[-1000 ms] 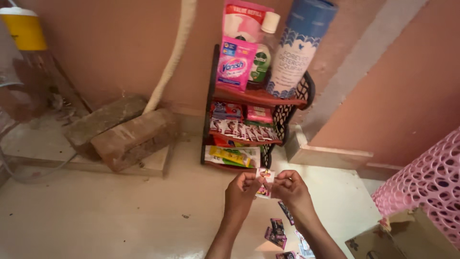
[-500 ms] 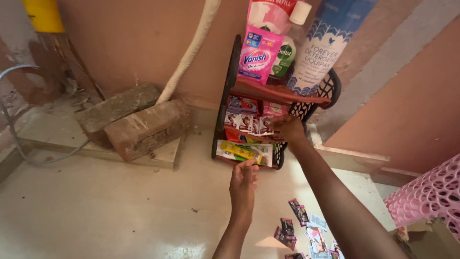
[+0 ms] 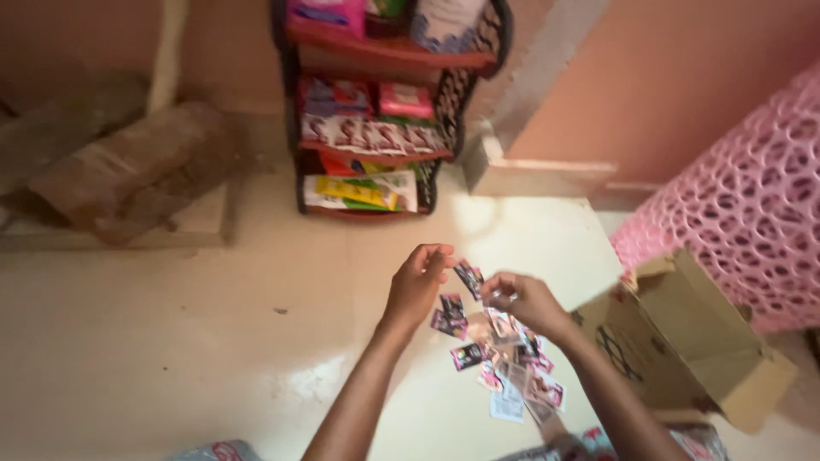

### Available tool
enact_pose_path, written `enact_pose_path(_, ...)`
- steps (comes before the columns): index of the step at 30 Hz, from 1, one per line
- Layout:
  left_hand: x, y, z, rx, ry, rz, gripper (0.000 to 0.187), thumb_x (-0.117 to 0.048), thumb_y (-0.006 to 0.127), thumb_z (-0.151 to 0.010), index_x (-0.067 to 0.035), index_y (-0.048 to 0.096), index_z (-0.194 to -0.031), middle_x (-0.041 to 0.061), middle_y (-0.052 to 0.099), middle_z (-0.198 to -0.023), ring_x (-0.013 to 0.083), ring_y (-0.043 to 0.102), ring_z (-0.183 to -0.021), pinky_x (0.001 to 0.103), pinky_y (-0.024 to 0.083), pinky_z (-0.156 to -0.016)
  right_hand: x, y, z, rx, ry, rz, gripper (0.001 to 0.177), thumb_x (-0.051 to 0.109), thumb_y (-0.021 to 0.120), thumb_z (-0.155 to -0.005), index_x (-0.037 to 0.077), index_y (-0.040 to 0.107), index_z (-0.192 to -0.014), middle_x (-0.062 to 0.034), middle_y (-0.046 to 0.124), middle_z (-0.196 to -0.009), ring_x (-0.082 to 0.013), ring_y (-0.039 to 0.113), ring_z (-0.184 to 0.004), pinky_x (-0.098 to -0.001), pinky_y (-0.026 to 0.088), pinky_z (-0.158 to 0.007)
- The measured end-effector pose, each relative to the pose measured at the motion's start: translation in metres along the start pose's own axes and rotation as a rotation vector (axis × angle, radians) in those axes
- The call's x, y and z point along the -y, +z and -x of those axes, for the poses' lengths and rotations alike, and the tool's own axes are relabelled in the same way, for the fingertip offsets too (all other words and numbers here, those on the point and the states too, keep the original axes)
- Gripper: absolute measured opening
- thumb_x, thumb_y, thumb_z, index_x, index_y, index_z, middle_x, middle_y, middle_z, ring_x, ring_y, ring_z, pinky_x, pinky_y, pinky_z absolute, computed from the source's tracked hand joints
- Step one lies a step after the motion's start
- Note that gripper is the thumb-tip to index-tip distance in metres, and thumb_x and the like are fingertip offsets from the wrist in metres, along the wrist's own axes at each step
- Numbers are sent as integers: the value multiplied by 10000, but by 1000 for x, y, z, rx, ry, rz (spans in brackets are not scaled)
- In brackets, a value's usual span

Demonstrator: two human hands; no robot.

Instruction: The person sits on the floor and organizes small sachets and packets by picking them up from a pile and placing them onto a small multi-tiered plastic rack. They handle the items one at a time, arranging them in rows on the rack's shelves.

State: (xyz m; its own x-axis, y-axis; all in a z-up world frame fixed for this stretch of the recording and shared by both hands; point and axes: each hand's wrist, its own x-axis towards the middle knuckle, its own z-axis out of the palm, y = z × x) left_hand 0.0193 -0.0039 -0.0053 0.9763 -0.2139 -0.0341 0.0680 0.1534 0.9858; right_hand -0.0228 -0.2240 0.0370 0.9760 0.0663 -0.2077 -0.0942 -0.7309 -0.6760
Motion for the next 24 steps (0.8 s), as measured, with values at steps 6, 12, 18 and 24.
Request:
enact_pose_path(6, -10, 10, 23, 83, -199, -87, 357, -380, 544, -975, -123, 659, -1194, 5, 725, -1064, 86, 711, -874, 307, 518, -659, -40, 26, 80, 83, 249, 350, 226, 214, 801, -800, 125, 727, -994, -36, 741, -962, -190, 722, -881, -339, 567, -833)
enact_pose_path(12, -2, 10, 26, 65, -183, -181, 328, -337, 563, -981, -116, 689, -1188, 21, 756, -1045, 90, 664, -827, 258, 534, -726, -53, 38, 64, -370, -47, 303, 387, 175, 814, -750, 57, 681, -1093, -148, 688, -1028, -323, 664, -934, -431, 533, -813)
enact_pose_path(18, 15, 11, 24, 84, -250, -161, 311, -281, 548, -975, -100, 683, -1188, 24, 744, -1037, 101, 622, -785, 291, 539, -694, -64, 50, 46, -423, 49, 259, 413, 169, 771, -799, 52, 662, -1180, -166, 694, -931, -337, 674, -863, -433, 534, -788)
enact_pose_path(24, 19, 16, 25, 133, -127, -197, 311, -251, 584, -972, -98, 695, -1219, 15, 768, -1041, 83, 646, -855, 262, 532, -792, -69, 37, 44, -483, 222, -384, 345, 66, 643, -884, 33, 603, -1225, -109, 705, -892, -231, 688, -791, -365, 555, -738)
